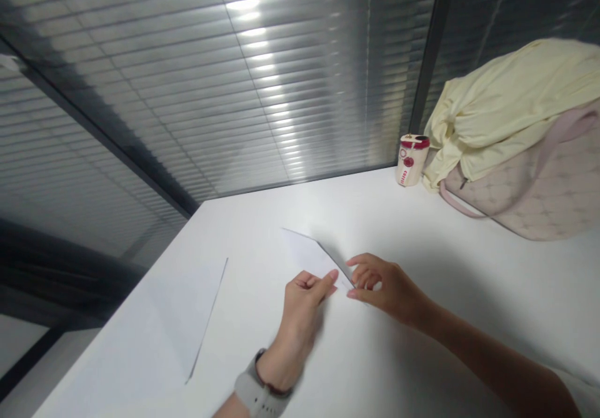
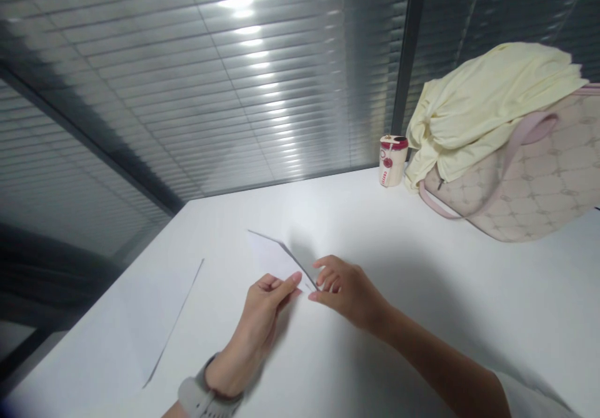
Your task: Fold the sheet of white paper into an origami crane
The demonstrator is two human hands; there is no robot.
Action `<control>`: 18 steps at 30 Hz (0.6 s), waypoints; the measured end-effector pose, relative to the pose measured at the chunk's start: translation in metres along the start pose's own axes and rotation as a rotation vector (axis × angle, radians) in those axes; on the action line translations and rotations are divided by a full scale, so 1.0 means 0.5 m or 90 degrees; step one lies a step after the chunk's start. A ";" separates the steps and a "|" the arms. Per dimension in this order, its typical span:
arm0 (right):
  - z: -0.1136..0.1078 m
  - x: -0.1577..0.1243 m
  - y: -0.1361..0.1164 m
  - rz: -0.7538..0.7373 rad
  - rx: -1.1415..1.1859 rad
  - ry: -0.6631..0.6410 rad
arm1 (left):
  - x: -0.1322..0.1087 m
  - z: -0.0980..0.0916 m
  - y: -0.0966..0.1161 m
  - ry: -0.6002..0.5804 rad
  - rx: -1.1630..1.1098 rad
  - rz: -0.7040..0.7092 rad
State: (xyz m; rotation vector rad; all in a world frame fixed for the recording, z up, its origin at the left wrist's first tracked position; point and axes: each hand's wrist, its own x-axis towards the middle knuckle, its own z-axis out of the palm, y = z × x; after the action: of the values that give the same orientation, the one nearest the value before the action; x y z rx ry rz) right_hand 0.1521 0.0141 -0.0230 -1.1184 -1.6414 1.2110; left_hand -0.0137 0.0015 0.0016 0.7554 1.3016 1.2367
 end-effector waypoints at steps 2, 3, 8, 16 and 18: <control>-0.004 -0.001 0.004 0.038 0.051 0.001 | 0.004 -0.002 0.006 0.026 -0.056 0.001; -0.006 -0.001 0.006 0.052 0.081 -0.003 | 0.006 -0.002 0.009 0.029 -0.074 -0.003; -0.007 -0.004 0.009 0.083 0.118 0.007 | 0.004 -0.003 0.002 -0.031 -0.041 -0.030; -0.005 -0.015 0.003 0.005 -0.040 0.094 | -0.003 -0.003 -0.003 -0.144 -0.020 -0.068; -0.005 -0.014 0.003 0.004 -0.053 0.095 | -0.004 -0.002 -0.002 -0.161 -0.041 -0.056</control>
State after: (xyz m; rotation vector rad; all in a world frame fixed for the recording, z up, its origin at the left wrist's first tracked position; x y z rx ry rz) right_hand 0.1566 0.0080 -0.0244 -1.2362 -1.5872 1.0462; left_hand -0.0140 -0.0008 0.0013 0.7728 1.0728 1.0698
